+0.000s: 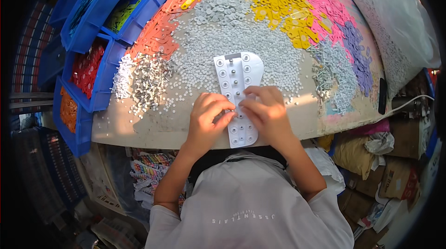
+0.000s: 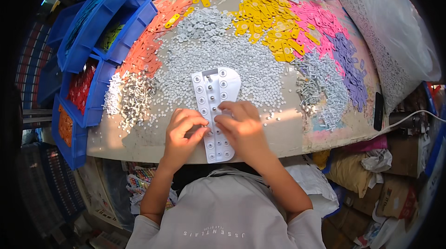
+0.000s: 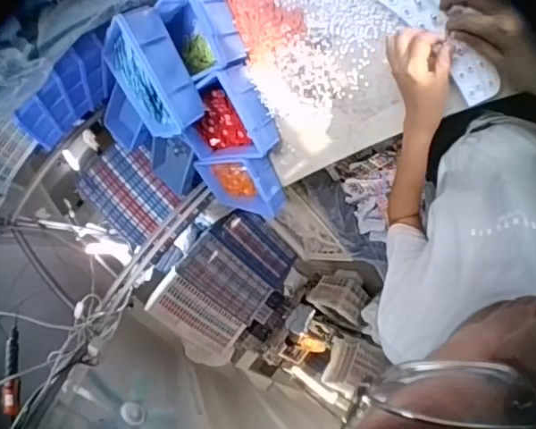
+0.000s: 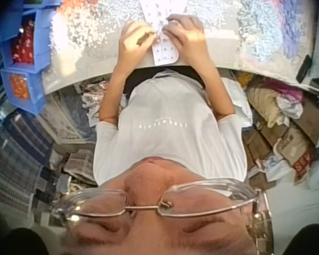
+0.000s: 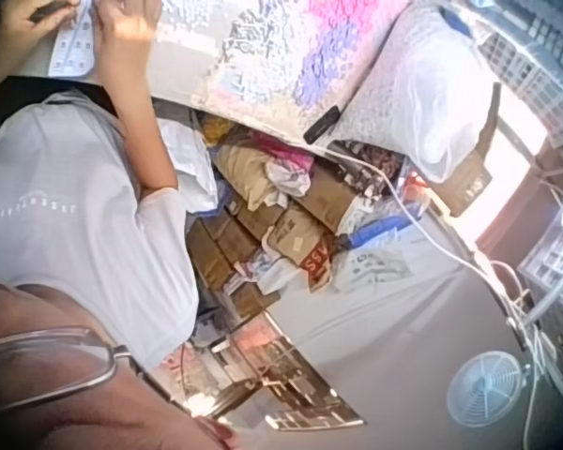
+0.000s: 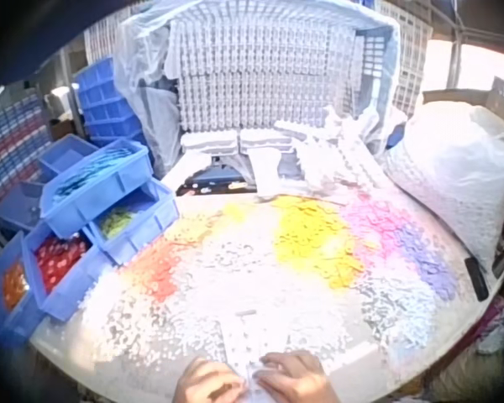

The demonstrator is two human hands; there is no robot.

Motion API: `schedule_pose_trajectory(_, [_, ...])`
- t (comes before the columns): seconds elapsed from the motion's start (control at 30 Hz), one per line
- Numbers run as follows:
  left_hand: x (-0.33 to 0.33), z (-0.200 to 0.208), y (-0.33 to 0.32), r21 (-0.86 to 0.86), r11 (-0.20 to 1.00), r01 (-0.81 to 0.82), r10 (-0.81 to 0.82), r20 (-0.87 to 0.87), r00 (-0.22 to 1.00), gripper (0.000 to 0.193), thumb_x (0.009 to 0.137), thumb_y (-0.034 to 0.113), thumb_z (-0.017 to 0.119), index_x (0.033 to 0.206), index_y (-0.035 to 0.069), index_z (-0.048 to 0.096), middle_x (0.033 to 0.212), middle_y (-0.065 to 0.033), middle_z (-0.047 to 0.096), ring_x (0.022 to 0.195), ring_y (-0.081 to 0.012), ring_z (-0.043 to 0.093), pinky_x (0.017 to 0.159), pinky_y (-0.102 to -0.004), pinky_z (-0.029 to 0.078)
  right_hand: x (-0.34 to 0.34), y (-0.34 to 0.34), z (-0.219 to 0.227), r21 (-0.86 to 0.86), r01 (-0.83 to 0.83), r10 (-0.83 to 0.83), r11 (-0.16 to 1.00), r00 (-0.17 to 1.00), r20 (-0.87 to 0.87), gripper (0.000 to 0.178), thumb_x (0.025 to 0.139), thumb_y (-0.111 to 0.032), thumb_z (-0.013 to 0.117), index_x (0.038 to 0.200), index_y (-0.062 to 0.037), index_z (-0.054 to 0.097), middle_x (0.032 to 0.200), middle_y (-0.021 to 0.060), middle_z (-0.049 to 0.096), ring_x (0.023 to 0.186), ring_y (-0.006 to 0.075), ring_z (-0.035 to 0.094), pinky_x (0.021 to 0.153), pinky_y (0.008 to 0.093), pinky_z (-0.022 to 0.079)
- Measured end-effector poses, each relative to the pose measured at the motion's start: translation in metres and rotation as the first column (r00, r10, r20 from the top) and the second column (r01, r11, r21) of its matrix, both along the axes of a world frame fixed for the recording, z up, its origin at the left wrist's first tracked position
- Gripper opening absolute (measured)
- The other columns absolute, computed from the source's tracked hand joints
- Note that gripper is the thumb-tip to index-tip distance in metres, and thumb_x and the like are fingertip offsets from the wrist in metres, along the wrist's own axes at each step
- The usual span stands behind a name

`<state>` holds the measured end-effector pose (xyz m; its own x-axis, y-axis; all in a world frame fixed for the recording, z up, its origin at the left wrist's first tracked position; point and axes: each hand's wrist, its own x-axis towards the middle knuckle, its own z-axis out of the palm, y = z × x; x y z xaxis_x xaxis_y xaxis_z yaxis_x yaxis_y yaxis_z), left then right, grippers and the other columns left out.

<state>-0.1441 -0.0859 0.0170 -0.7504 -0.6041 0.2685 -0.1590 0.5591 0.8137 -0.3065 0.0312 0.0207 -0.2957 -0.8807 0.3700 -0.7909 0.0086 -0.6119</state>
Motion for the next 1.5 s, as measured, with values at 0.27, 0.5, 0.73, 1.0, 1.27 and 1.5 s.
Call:
schedule_pose_trajectory(0.27, [-0.010,-0.010,0.009,-0.211,0.977,0.002,0.006,0.040,0.999,0.021,0.071,0.008,0.083,0.086,0.006,0.069,0.093,-0.0033,0.061,0.090,-0.0256,0.057,0.080,-0.0389,0.045,-0.076,0.046,0.009,0.057,0.599,-0.537,0.799,0.752,-0.382,0.026,0.086,-0.007,0.070,0.111,-0.0040,0.066,0.108,0.0136,0.062,0.107,0.0344,0.056,0.097,0.0466,0.042])
schedule_pose_trajectory(0.5, [-0.009,-0.013,0.015,-0.363,0.931,0.041,-0.040,0.011,0.999,0.016,0.075,0.014,0.081,0.082,0.010,0.067,0.094,-0.0019,0.061,0.091,-0.0241,0.057,0.079,-0.0392,0.043,-0.100,0.067,-0.017,0.169,0.608,-0.510,0.776,0.762,-0.400,0.025,0.086,-0.008,0.070,0.111,-0.0071,0.065,0.106,0.0092,0.062,0.106,0.0311,0.056,0.095,0.0449,0.041])
schedule_pose_trajectory(0.73, [0.010,-0.006,-0.003,-0.447,0.893,-0.052,0.088,0.058,0.994,0.015,0.081,0.013,0.077,0.093,0.008,0.069,0.094,-0.0043,0.064,0.092,-0.0253,0.061,0.079,-0.0389,0.044,-0.107,0.063,-0.018,0.145,0.616,-0.510,0.775,0.744,-0.432,0.012,0.088,-0.008,0.067,0.100,-0.0076,0.063,0.097,0.0069,0.062,0.098,0.0280,0.057,0.091,0.0413,0.041])
schedule_pose_trajectory(1.0, [0.088,-0.016,-0.083,-0.568,0.732,-0.376,0.566,0.200,0.800,0.019,0.082,0.015,0.077,0.093,0.009,0.064,0.084,-0.0051,0.061,0.084,-0.0265,0.059,0.080,-0.0397,0.045,-0.110,0.068,-0.012,0.180,0.639,-0.579,0.748,0.761,-0.294,0.008,0.090,-0.003,0.062,0.098,-0.0028,0.061,0.090,0.0130,0.062,0.091,0.0329,0.057,0.086,0.0420,0.044])
schedule_pose_trajectory(1.27, [0.092,-0.027,-0.084,-0.541,0.725,-0.427,0.594,0.177,0.784,0.015,0.082,0.014,0.076,0.091,0.010,0.064,0.085,-0.0042,0.059,0.087,-0.0261,0.058,0.084,-0.0402,0.044,-0.044,0.050,0.024,0.088,0.368,-0.377,0.926,0.919,0.116,0.010,0.092,-0.005,0.063,0.098,0.0017,0.067,0.096,0.0136,0.068,0.090,0.0283,0.065,0.082,0.0366,0.050])
schedule_pose_trajectory(1.5, [0.075,0.009,-0.057,-0.419,0.806,-0.418,0.480,0.051,0.876,0.010,0.089,0.007,0.070,0.097,0.001,0.069,0.091,-0.0110,0.066,0.086,-0.0273,0.062,0.078,-0.0359,0.049,0.014,0.032,0.015,0.061,-0.060,0.040,0.996,0.955,0.295,0.016,0.081,0.001,0.072,0.093,-0.0056,0.064,0.089,0.0074,0.065,0.086,0.0286,0.057,0.080,0.0380,0.047])
